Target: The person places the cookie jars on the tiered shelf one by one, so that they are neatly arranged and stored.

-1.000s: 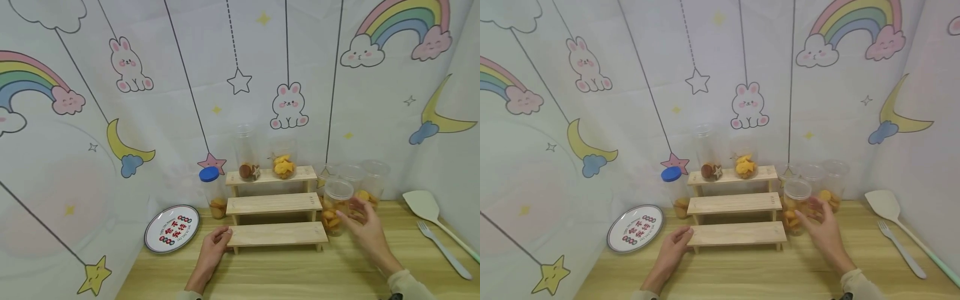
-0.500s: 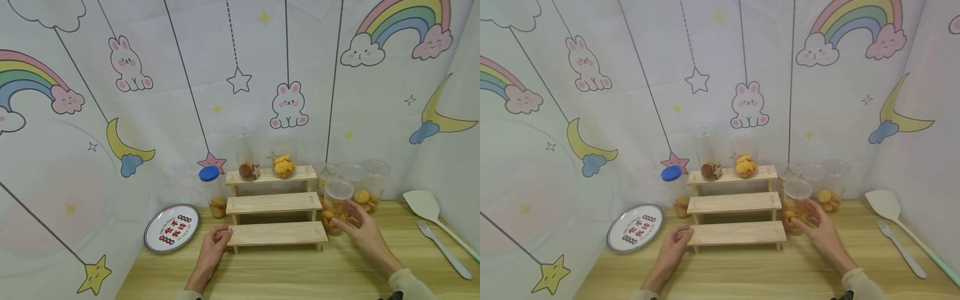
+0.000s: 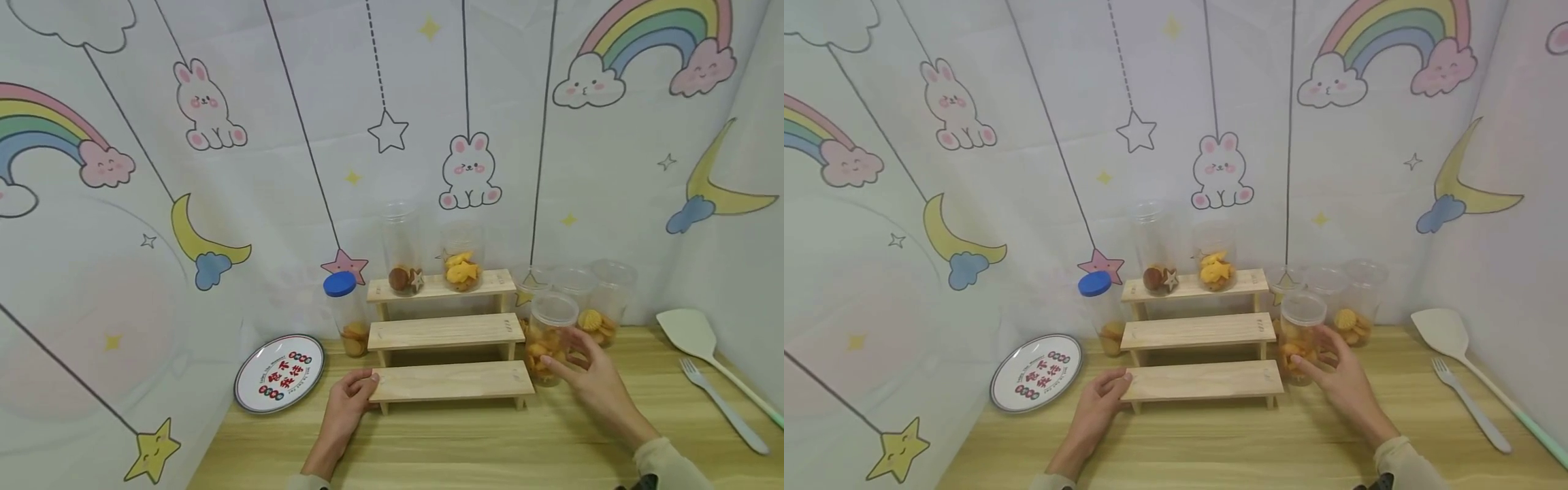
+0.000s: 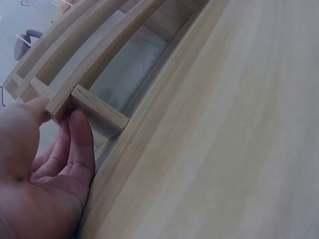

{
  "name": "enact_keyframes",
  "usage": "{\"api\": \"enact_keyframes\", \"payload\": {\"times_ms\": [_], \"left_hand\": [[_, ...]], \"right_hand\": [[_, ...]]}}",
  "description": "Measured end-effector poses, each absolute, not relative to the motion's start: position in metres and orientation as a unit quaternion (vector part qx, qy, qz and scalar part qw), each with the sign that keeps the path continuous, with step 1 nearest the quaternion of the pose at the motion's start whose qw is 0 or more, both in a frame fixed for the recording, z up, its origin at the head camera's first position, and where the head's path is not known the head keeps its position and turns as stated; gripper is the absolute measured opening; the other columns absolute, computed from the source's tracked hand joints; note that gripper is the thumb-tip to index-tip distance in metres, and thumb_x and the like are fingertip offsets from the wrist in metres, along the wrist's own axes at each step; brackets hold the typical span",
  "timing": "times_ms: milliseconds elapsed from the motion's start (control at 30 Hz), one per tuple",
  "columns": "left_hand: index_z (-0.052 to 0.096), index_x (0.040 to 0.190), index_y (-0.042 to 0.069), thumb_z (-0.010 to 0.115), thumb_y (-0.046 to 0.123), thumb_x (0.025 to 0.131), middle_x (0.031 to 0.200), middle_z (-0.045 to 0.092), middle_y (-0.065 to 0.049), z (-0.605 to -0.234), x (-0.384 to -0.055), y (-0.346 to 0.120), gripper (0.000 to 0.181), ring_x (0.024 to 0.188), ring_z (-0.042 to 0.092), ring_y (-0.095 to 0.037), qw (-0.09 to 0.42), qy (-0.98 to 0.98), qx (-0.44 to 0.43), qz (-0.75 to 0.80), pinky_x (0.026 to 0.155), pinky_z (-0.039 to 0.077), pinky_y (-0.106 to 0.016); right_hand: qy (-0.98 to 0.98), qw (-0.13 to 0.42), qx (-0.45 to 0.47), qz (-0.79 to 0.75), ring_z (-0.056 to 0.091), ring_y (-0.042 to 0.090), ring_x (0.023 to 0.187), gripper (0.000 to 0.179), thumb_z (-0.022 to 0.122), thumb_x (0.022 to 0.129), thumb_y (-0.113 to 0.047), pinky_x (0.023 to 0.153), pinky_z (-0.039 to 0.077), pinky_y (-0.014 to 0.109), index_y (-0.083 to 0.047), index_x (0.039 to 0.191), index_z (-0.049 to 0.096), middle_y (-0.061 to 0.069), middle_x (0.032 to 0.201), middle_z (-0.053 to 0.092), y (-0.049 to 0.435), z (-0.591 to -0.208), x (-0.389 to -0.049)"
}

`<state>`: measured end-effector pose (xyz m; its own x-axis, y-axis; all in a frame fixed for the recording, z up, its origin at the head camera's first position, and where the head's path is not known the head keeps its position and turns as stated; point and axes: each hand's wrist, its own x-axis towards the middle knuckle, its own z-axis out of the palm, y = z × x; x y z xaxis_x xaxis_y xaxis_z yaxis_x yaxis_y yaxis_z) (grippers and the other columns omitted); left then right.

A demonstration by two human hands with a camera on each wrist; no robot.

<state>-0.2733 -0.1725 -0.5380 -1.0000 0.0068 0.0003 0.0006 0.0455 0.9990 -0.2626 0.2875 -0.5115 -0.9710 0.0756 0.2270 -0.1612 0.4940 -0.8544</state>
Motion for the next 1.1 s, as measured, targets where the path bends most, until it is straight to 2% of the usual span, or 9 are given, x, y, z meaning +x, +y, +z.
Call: {"api": "enact_keyframes", "payload": {"times_ms": [167, 467, 700, 800, 900, 1000, 1100], "left_hand": [[0.058, 0.143, -0.009, 0.071, 0.03, 0.108, 0.123, 0.076, -0.02, -0.537, -0.273, -0.172, 0.054, 0.098, 0.074, -0.014, 0.003, 0.724, 0.002, 0.69, 0.08, 0.065, -0.028], [0.058, 0.143, -0.01, 0.07, 0.028, 0.108, 0.123, 0.076, -0.021, -0.536, -0.273, -0.172, 0.053, 0.097, 0.074, -0.013, 0.001, 0.723, 0.005, 0.691, 0.08, 0.065, -0.028], [0.057, 0.144, -0.009, 0.071, 0.03, 0.108, 0.124, 0.075, -0.021, -0.538, -0.273, -0.173, 0.055, 0.099, 0.074, -0.014, 0.002, 0.723, 0.001, 0.691, 0.081, 0.065, -0.028], [0.057, 0.145, -0.01, 0.07, 0.03, 0.108, 0.125, 0.075, -0.021, -0.539, -0.273, -0.174, 0.056, 0.1, 0.073, -0.014, 0.003, 0.724, 0.004, 0.69, 0.082, 0.065, -0.028], [0.057, 0.145, -0.009, 0.07, 0.031, 0.108, 0.124, 0.075, -0.02, -0.538, -0.273, -0.175, 0.056, 0.1, 0.073, -0.014, 0.004, 0.723, 0.008, 0.691, 0.082, 0.065, -0.028], [0.058, 0.144, -0.008, 0.07, 0.031, 0.108, 0.12, 0.076, -0.017, -0.536, -0.273, -0.174, 0.054, 0.099, 0.073, -0.014, 0.008, 0.719, 0.012, 0.695, 0.083, 0.065, -0.028], [0.058, 0.143, -0.009, 0.069, 0.03, 0.109, 0.117, 0.076, -0.016, -0.535, -0.273, -0.174, 0.053, 0.098, 0.073, -0.014, 0.013, 0.715, 0.016, 0.698, 0.082, 0.065, -0.028]], "right_hand": [[-0.858, 0.145, 0.034, 0.492, 0.052, 0.038, 0.139, 0.082, 0.079, 0.102, -0.038, 0.097, 0.048, 0.011, -0.005, 0.165, 0.038, 0.024, 0.16, 0.05, 0.284, -0.506, -0.259], [-0.855, 0.202, 0.059, 0.474, 0.05, 0.027, 0.129, 0.073, 0.078, 0.103, -0.029, 0.096, 0.042, 0.007, 0.002, 0.158, 0.041, 0.023, 0.151, 0.052, 0.279, -0.484, -0.251], [-0.846, 0.222, 0.067, 0.479, 0.052, 0.029, 0.127, 0.072, 0.08, 0.101, -0.023, 0.092, 0.04, 0.003, -0.001, 0.157, 0.042, 0.02, 0.151, 0.051, 0.266, -0.466, -0.247], [-0.84, 0.232, 0.078, 0.484, 0.052, 0.017, 0.127, 0.07, 0.078, 0.102, -0.021, 0.095, 0.039, 0.002, -0.004, 0.159, 0.042, 0.017, 0.149, 0.051, 0.259, -0.461, -0.245], [-0.827, 0.253, 0.101, 0.492, 0.051, 0.003, 0.121, 0.064, 0.076, 0.103, -0.014, 0.098, 0.04, 0.004, -0.004, 0.158, 0.045, 0.012, 0.14, 0.053, 0.252, -0.457, -0.244], [-0.815, 0.263, 0.125, 0.501, 0.051, 0.001, 0.12, 0.06, 0.074, 0.103, -0.009, 0.1, 0.041, 0.005, -0.001, 0.155, 0.046, 0.012, 0.136, 0.052, 0.243, -0.452, -0.245], [-0.81, 0.255, 0.137, 0.511, 0.051, 0.001, 0.123, 0.06, 0.072, 0.104, -0.009, 0.102, 0.042, 0.005, -0.002, 0.157, 0.045, 0.012, 0.14, 0.052, 0.234, -0.448, -0.246]]}}
